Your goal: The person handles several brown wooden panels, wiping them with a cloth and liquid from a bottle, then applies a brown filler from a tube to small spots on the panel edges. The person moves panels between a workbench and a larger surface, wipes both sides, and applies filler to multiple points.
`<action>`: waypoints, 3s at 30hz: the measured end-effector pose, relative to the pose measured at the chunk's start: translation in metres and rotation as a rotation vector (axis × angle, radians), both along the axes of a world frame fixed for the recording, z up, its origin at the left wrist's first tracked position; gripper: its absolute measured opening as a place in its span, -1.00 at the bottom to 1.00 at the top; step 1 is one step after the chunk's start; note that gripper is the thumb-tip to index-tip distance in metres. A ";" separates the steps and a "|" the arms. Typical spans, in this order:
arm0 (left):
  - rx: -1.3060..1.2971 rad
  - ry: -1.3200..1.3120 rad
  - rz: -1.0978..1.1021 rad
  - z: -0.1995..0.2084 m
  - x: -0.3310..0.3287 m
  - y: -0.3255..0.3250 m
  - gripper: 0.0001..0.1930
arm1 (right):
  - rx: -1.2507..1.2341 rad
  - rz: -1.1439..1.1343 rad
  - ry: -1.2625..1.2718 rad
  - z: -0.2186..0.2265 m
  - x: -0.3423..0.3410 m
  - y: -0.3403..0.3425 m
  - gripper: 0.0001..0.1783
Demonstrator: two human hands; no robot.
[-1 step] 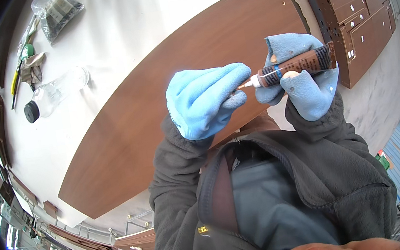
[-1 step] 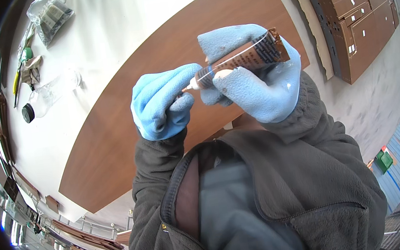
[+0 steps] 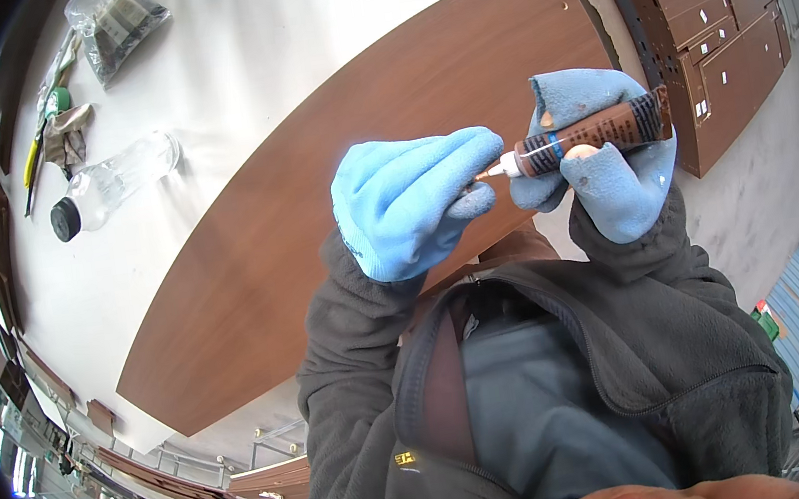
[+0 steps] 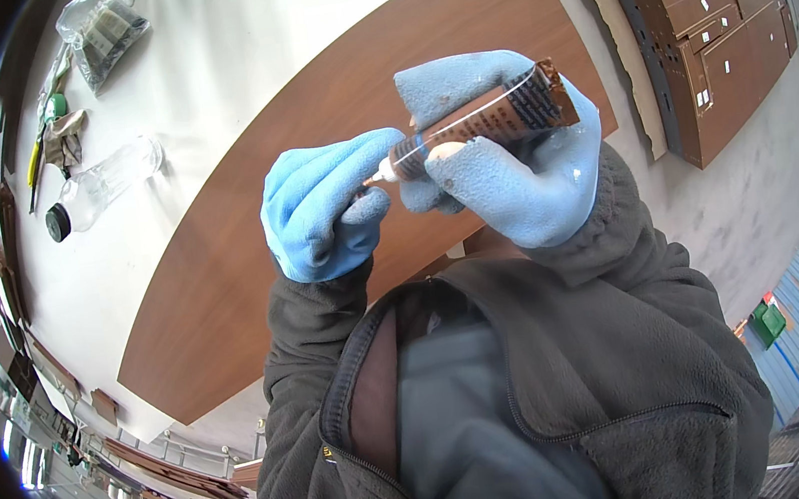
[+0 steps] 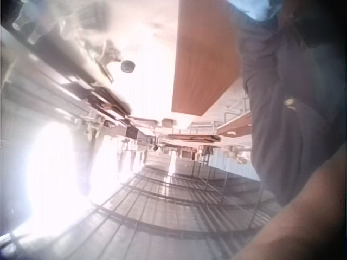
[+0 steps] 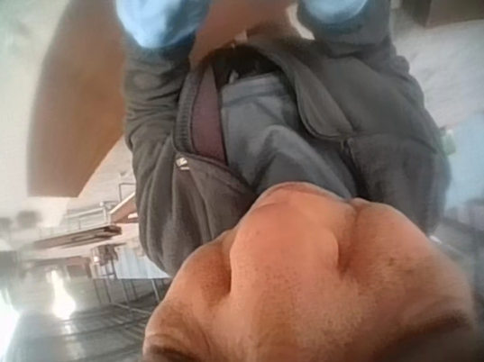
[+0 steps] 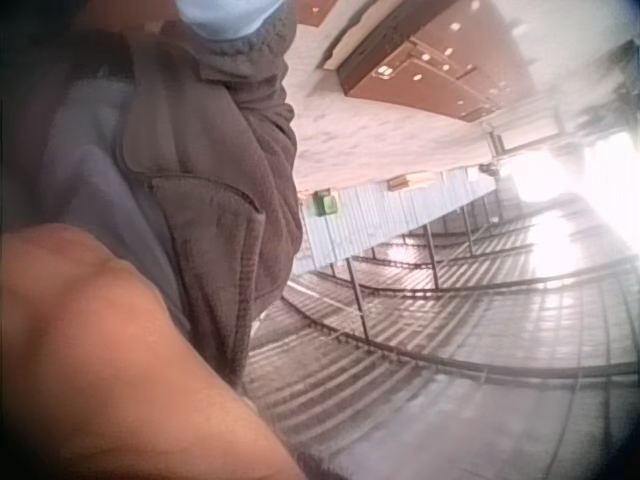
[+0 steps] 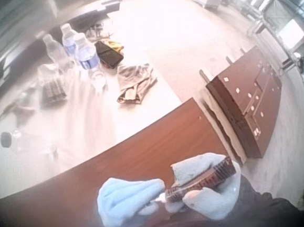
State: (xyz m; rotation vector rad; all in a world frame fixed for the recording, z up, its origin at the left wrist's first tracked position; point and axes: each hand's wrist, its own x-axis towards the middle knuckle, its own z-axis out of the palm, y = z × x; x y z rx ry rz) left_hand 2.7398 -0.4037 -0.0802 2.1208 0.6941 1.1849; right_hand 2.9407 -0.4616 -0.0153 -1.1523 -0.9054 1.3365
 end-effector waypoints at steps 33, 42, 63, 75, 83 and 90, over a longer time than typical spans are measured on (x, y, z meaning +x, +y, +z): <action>0.048 0.111 -0.003 0.025 0.005 -0.020 -0.67 | -0.240 0.033 -0.048 0.014 0.006 -0.015 -0.59; -0.087 -0.013 0.105 0.019 0.015 -0.025 -0.82 | -0.106 0.059 -0.087 -0.015 0.012 -0.001 -0.56; 0.045 0.365 0.168 0.000 0.036 -0.009 -0.72 | 0.689 -0.020 -1.463 -0.072 0.017 0.037 -0.66; -0.070 0.229 0.388 -0.096 0.010 0.040 -0.53 | -0.071 -0.381 -0.361 -0.114 0.073 0.072 -0.67; -0.229 0.386 0.531 -0.139 0.000 0.050 -0.56 | -0.182 -0.200 -0.202 -0.167 0.091 0.106 -0.63; -0.194 0.361 0.522 -0.141 0.003 0.055 -0.62 | -0.231 -0.154 -0.228 -0.180 0.090 0.119 -0.61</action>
